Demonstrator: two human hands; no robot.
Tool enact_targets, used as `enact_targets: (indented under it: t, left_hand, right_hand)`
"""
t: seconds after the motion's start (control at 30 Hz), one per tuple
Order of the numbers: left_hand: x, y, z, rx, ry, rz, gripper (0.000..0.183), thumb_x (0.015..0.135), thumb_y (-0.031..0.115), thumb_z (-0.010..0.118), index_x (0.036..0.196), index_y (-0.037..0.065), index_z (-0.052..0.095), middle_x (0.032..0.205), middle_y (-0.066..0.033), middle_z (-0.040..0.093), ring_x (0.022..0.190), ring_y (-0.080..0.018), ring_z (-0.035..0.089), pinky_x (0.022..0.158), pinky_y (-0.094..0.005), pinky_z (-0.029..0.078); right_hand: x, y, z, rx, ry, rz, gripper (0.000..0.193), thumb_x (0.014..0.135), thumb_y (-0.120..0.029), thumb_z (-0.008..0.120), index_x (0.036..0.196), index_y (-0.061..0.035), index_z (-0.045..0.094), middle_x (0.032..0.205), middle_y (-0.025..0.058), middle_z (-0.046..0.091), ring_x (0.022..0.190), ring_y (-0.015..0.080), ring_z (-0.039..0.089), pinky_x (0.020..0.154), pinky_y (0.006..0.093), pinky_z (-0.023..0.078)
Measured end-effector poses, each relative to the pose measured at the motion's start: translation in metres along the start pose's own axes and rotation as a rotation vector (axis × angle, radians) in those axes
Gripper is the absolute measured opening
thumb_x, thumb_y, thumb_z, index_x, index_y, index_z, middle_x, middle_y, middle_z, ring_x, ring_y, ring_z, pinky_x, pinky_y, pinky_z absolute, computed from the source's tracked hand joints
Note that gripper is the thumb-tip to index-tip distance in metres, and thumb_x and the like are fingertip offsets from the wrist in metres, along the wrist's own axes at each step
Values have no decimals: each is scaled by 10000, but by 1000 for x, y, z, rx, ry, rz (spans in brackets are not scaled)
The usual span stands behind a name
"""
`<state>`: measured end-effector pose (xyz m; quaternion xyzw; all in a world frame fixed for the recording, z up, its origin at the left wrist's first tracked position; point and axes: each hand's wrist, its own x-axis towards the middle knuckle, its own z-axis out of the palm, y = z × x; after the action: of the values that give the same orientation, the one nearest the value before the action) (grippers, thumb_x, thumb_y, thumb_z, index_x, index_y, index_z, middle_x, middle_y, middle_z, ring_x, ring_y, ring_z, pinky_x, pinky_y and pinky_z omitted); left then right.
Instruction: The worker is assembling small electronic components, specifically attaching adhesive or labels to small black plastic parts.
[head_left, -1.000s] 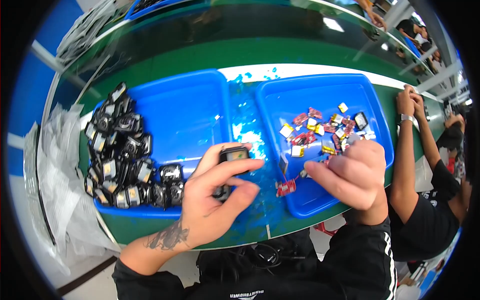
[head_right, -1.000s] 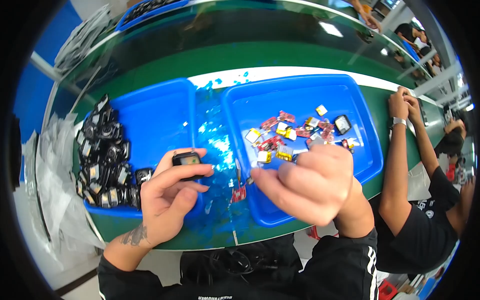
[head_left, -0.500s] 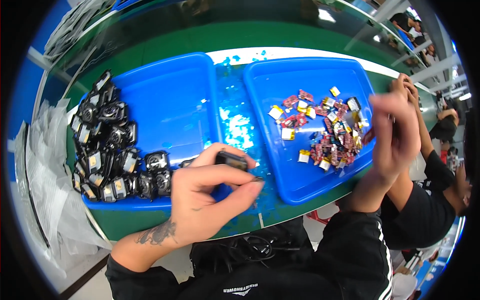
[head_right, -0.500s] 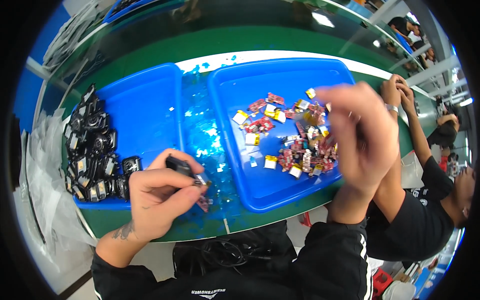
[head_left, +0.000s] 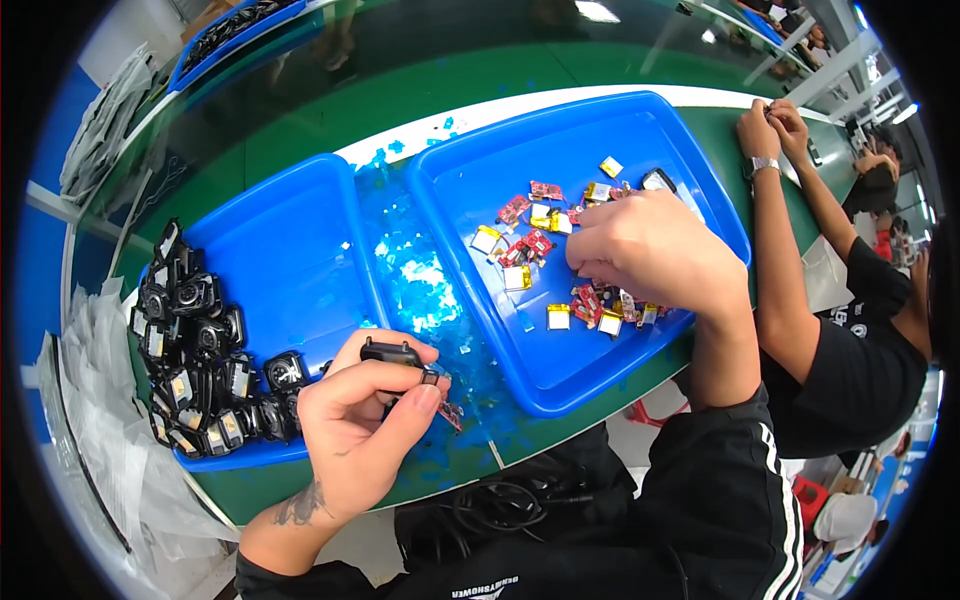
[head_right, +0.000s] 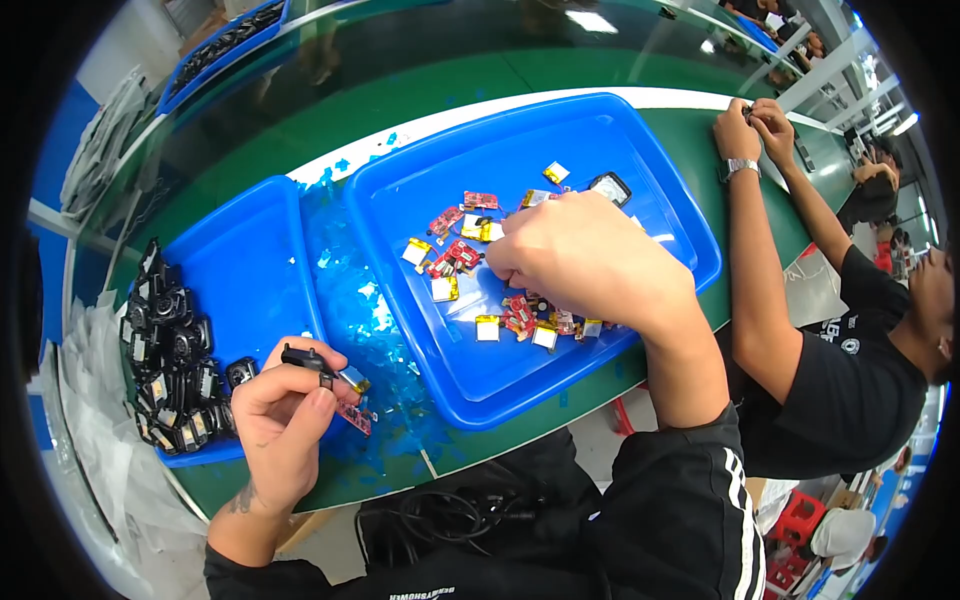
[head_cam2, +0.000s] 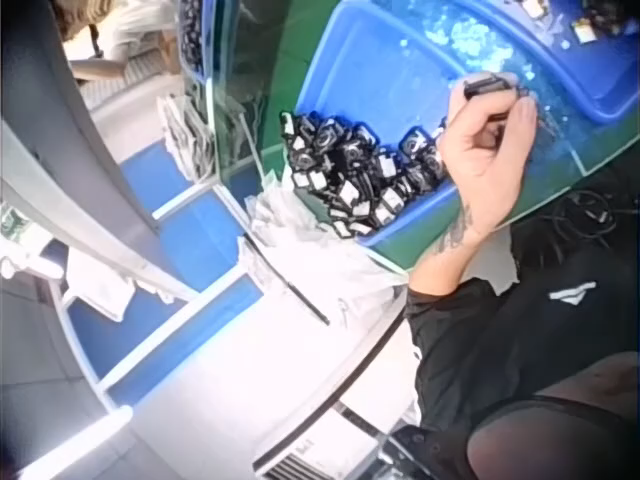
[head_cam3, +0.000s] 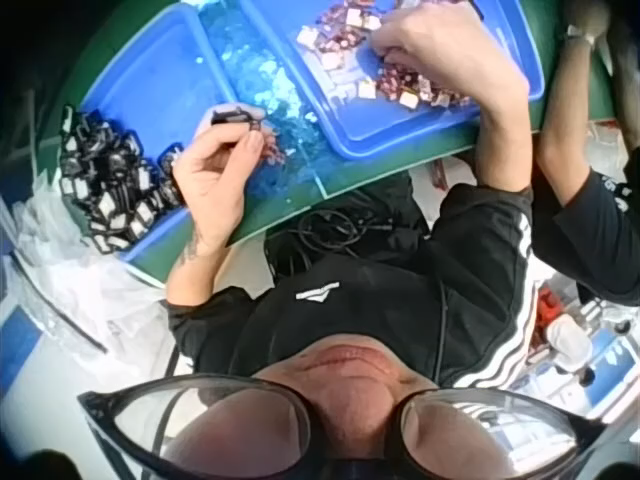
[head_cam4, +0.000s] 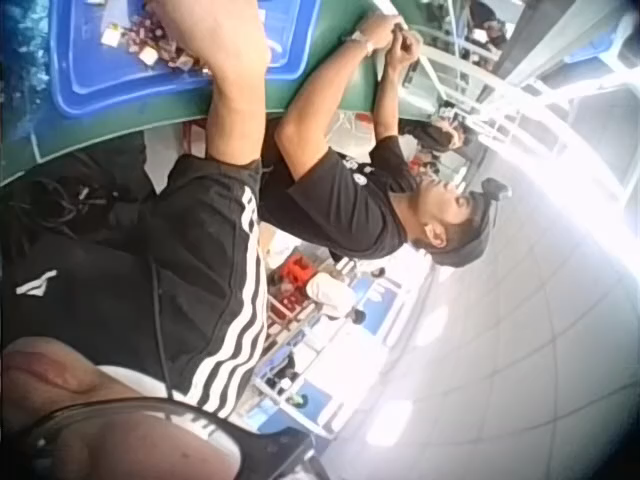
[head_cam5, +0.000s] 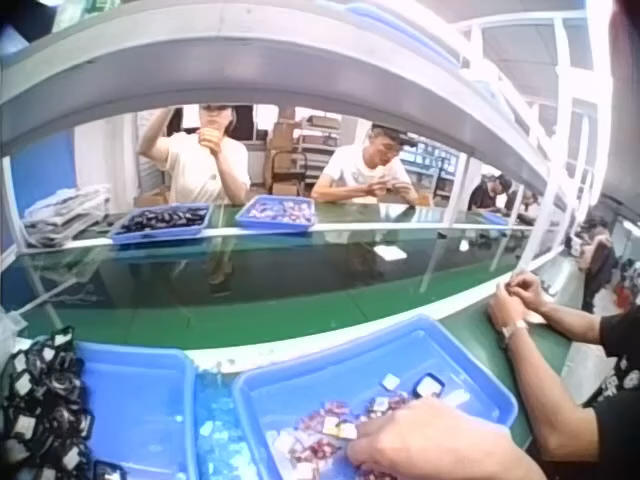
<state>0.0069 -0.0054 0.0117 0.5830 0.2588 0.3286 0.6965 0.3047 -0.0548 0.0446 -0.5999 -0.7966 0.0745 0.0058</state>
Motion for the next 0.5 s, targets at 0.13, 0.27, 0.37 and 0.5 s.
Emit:
enact_targets:
  t: [0.13,0.27,0.37,0.5]
  left_hand:
    - [-5,0,-2,-39,15,-5,75,843,-84,639,915,-68,652,1103,-172,554,940,-198,634,828,-312,551]
    - [-4,1,-2,-43,12,-20,79,851,-73,640,928,-68,657,1111,-158,555,952,-194,636,816,-300,550]
    - [-6,1,-5,-31,-2,-42,89,870,-60,627,947,-54,670,1113,-148,555,952,-176,634,779,-269,542]
    - [-6,-1,-7,-65,31,-16,85,871,-54,633,945,-50,673,1110,-137,558,950,-164,629,759,-252,539]
  right_hand:
    - [8,-11,-4,-74,317,-159,82,713,-126,681,786,-95,662,721,33,580,629,235,598,506,344,438]
    - [2,-28,-9,-222,768,-370,176,605,-153,679,770,-92,670,641,-9,499,512,132,507,434,277,381]
    - [2,-36,-9,-230,858,-466,283,561,-117,736,840,-96,701,641,-39,461,490,81,418,437,234,314]
    - [1,-48,-3,-165,970,-514,312,567,-53,777,866,-115,714,683,-54,463,494,68,391,448,238,276]
